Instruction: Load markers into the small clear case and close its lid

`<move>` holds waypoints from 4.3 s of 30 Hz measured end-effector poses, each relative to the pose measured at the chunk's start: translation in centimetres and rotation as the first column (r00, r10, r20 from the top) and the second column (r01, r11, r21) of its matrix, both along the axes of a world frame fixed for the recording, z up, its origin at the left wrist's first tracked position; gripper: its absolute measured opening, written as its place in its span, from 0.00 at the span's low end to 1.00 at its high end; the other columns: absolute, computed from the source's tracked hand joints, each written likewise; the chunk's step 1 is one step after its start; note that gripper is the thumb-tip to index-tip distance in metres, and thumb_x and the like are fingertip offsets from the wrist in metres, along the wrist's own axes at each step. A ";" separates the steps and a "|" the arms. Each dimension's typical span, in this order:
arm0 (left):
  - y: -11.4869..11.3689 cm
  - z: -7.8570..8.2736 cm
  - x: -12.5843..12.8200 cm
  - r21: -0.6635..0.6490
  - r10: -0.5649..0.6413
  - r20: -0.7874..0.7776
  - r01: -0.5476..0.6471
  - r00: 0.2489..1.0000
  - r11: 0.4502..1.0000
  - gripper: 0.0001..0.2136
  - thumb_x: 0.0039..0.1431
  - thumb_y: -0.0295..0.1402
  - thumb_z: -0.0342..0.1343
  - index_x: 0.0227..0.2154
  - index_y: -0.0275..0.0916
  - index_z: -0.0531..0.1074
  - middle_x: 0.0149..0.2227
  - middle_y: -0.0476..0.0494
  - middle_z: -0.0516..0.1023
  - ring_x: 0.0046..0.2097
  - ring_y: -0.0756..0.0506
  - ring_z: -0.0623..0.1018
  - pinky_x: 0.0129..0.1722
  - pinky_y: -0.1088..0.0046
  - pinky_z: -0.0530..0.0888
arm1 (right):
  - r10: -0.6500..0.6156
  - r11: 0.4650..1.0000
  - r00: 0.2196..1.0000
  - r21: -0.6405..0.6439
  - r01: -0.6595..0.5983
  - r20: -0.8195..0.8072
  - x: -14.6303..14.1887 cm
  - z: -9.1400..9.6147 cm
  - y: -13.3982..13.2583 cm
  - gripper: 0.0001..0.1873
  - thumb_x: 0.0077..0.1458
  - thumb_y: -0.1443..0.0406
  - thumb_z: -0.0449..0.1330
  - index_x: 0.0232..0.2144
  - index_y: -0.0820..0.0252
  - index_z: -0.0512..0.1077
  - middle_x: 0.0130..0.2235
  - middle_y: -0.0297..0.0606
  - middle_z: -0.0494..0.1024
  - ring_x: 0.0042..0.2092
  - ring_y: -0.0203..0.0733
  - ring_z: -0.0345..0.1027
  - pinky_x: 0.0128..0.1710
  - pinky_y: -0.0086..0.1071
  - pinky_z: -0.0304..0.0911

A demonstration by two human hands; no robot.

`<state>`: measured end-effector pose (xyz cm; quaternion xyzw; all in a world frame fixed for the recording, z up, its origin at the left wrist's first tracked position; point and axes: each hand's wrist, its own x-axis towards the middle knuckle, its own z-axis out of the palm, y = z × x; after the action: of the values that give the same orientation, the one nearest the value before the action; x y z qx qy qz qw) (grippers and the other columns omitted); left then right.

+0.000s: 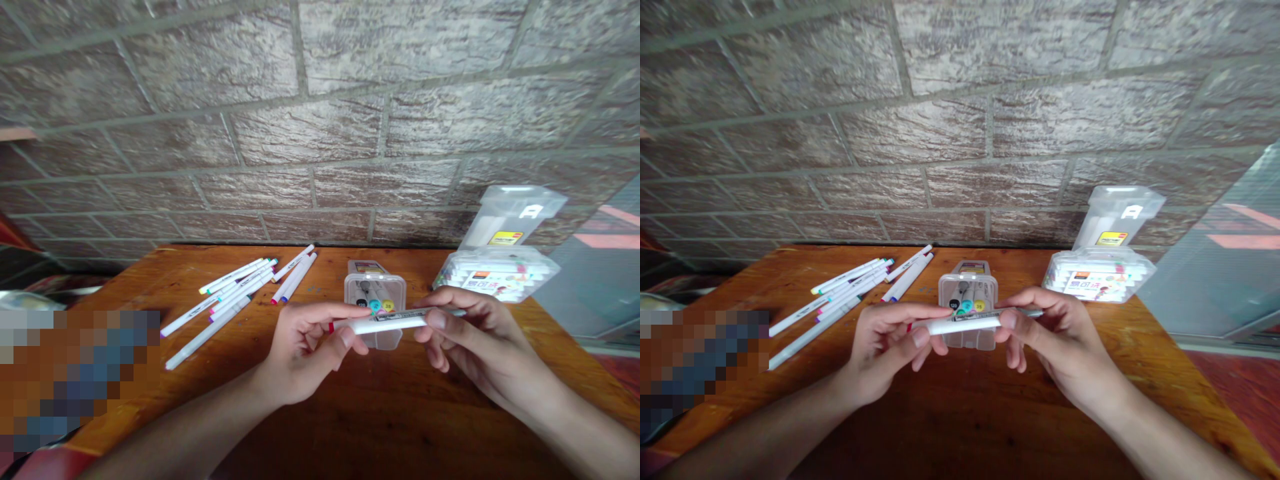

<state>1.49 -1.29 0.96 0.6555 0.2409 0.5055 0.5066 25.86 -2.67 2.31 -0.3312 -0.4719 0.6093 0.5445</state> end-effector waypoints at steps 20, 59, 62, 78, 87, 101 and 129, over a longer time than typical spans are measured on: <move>0.2 -0.9 -0.4 -0.029 -0.170 0.160 0.177 0.972 0.984 0.16 0.70 0.37 0.59 0.56 0.37 0.81 0.37 0.31 0.88 0.22 0.52 0.73 0.23 0.76 0.69 | 0.016 0.995 0.997 -0.092 -0.023 -0.074 -0.1 0.1 0.1 0.10 0.51 0.62 0.78 0.29 0.59 0.81 0.25 0.36 0.84 0.19 0.34 0.74 0.17 0.22 0.69; 0.2 -0.6 -0.2 -0.021 -0.062 0.156 0.066 0.986 0.998 0.15 0.72 0.36 0.57 0.54 0.39 0.82 0.36 0.34 0.88 0.22 0.53 0.74 0.25 0.76 0.72 | 0.007 0.997 0.998 -0.071 -0.011 -0.066 0.0 0.2 0.3 0.11 0.53 0.60 0.76 0.27 0.59 0.81 0.26 0.34 0.84 0.19 0.32 0.74 0.17 0.20 0.70; 0.1 -0.5 -0.1 0.002 0.012 0.096 -0.012 0.995 1.000 0.13 0.71 0.36 0.59 0.52 0.38 0.83 0.35 0.35 0.88 0.20 0.53 0.73 0.22 0.78 0.71 | 0.007 0.999 0.999 -0.049 -0.009 -0.040 0.1 0.1 0.2 0.10 0.54 0.60 0.76 0.27 0.58 0.81 0.26 0.35 0.84 0.20 0.33 0.74 0.18 0.21 0.70; 0.2 0.8 0.8 0.116 0.184 -0.046 -0.177 0.982 0.977 0.02 0.59 0.25 0.66 0.35 0.34 0.80 0.25 0.50 0.78 0.22 0.55 0.68 0.21 0.82 0.65 | -0.121 0.991 0.982 0.074 0.112 0.143 -0.3 -0.3 -0.9 0.13 0.52 0.56 0.77 0.31 0.58 0.82 0.25 0.35 0.83 0.20 0.32 0.72 0.20 0.24 0.69; 0.1 0.7 0.6 0.100 0.138 -0.051 -0.132 0.989 0.986 0.01 0.62 0.26 0.63 0.36 0.34 0.78 0.25 0.51 0.76 0.21 0.55 0.69 0.22 0.80 0.66 | -0.068 0.992 0.982 0.114 0.049 0.174 0.4 -0.8 -0.4 0.10 0.56 0.59 0.75 0.32 0.58 0.81 0.25 0.35 0.82 0.21 0.33 0.72 0.21 0.24 0.69; 0.0 0.9 0.7 0.044 0.084 -0.042 -0.082 0.996 0.996 0.03 0.64 0.29 0.63 0.35 0.35 0.76 0.25 0.50 0.76 0.22 0.55 0.69 0.22 0.81 0.65 | -0.070 0.994 0.978 0.093 0.053 0.198 0.2 -0.5 -0.6 0.13 0.54 0.57 0.76 0.31 0.59 0.81 0.24 0.36 0.82 0.21 0.34 0.72 0.21 0.25 0.70; 0.0 1.0 0.8 0.121 0.133 -0.071 -0.124 0.989 0.985 0.02 0.60 0.26 0.64 0.33 0.35 0.76 0.25 0.47 0.78 0.24 0.53 0.73 0.22 0.82 0.67 | -0.111 0.992 0.971 0.085 0.095 0.213 -0.3 0.0 -1.1 0.13 0.53 0.56 0.76 0.31 0.59 0.82 0.21 0.34 0.79 0.20 0.35 0.71 0.21 0.27 0.68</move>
<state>2.32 -1.24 1.99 0.6863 0.2726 0.5243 0.4241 25.55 -3.74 2.30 -0.3994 -0.5328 0.5224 0.5326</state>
